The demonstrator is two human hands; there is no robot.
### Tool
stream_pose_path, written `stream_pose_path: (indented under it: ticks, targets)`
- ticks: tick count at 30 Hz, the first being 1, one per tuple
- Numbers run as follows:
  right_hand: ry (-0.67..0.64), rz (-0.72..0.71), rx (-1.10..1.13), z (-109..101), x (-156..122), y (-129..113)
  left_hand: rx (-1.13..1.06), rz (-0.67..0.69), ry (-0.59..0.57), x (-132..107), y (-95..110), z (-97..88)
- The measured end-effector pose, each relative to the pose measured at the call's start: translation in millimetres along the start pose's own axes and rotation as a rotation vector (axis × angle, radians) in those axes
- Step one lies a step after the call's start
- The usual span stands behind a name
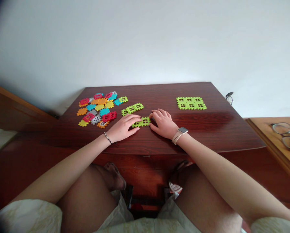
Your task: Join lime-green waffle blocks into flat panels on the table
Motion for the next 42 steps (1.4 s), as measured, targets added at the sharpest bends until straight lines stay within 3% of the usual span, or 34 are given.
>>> stream_pose_path:
  ticks: [42]
  targets:
    - [-0.005,-0.001,0.004,-1.2,0.0,-0.8,0.009,0.009,-0.013,6.8,0.3,-0.2]
Point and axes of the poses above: each hand's wrist, its own x-axis towards the middle knuckle, its own z-axis out of the palm, y = z × x, the point moved 10 cm from there along x, towards the middle knuckle, and after that the axes turned 3 degrees about z, right-handed, at the moved point
